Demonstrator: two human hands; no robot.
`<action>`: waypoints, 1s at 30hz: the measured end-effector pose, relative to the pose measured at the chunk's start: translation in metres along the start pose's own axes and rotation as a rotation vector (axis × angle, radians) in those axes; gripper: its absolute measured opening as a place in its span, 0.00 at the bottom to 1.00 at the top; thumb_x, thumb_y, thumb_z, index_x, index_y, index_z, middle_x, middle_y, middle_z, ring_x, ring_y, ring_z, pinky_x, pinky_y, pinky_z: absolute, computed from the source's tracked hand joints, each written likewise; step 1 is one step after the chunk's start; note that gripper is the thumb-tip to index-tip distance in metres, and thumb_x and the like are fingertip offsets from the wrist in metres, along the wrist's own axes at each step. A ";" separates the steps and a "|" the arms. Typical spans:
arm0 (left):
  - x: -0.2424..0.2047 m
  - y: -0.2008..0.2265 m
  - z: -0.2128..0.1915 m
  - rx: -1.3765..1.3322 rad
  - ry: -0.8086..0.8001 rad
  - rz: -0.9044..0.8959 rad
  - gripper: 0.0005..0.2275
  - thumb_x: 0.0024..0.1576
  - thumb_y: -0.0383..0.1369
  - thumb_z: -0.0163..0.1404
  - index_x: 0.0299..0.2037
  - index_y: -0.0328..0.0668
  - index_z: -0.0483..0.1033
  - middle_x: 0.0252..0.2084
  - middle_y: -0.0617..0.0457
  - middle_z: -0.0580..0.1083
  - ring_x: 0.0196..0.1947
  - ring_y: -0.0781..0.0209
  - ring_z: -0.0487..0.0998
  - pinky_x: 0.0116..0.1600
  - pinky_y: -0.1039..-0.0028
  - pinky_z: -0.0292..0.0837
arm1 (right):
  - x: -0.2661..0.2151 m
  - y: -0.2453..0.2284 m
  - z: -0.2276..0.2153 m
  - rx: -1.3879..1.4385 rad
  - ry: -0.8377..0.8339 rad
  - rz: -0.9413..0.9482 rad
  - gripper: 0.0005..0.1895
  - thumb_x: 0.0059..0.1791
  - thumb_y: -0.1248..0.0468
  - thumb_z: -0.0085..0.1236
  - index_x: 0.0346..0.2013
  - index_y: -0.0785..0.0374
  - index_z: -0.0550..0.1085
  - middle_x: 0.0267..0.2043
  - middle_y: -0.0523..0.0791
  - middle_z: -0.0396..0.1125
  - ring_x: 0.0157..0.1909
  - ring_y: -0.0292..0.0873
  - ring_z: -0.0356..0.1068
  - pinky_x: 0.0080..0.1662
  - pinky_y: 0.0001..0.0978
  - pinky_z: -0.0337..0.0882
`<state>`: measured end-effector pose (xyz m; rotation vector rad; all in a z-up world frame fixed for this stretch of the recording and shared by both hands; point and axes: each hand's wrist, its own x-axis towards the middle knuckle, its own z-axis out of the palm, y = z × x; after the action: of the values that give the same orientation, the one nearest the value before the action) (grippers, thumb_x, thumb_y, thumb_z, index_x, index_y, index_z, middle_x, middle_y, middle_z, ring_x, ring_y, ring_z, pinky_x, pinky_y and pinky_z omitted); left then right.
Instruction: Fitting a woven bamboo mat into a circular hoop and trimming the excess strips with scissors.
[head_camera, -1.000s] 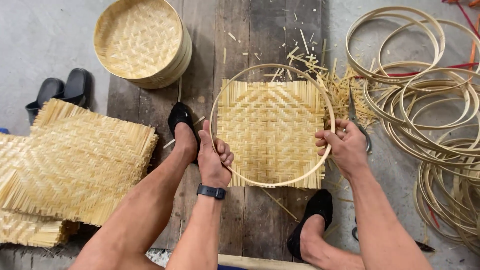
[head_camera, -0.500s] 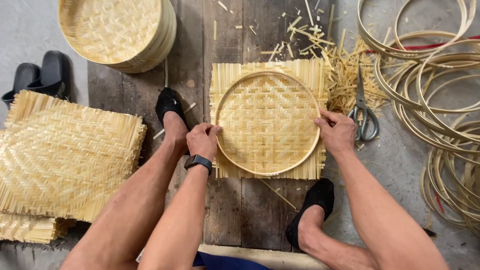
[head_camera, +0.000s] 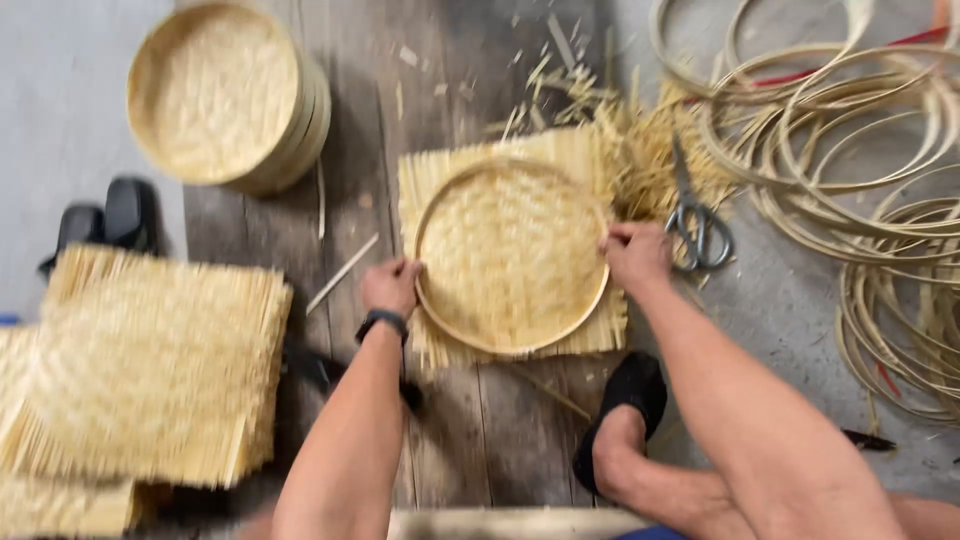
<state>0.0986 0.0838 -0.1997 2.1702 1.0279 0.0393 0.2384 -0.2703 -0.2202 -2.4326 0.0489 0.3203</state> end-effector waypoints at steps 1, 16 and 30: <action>-0.002 -0.019 0.008 0.086 -0.010 0.058 0.11 0.52 0.36 0.65 0.39 0.39 0.86 0.33 0.39 0.80 0.33 0.45 0.80 0.43 0.59 0.75 | -0.011 0.005 0.004 -0.087 0.003 -0.036 0.12 0.42 0.60 0.74 0.38 0.59 0.86 0.36 0.51 0.76 0.39 0.47 0.74 0.47 0.40 0.72; 0.008 0.000 -0.015 -0.385 -0.282 -0.386 0.09 0.54 0.31 0.62 0.39 0.30 0.84 0.31 0.48 0.81 0.27 0.61 0.83 0.32 0.70 0.84 | 0.010 0.002 -0.016 0.160 -0.277 0.254 0.17 0.43 0.61 0.72 0.45 0.62 0.82 0.36 0.48 0.78 0.34 0.40 0.77 0.40 0.32 0.77; 0.049 0.096 0.008 0.300 -0.245 0.428 0.22 0.56 0.44 0.59 0.58 0.44 0.76 0.63 0.43 0.71 0.66 0.46 0.66 0.70 0.58 0.60 | -0.109 -0.099 0.042 -0.409 -0.317 -0.709 0.47 0.46 0.39 0.54 0.69 0.69 0.58 0.71 0.60 0.48 0.73 0.60 0.46 0.69 0.56 0.46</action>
<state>0.1977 0.0720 -0.1593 2.5562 0.4402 -0.1883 0.1349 -0.1725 -0.1627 -2.5615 -1.0808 0.4053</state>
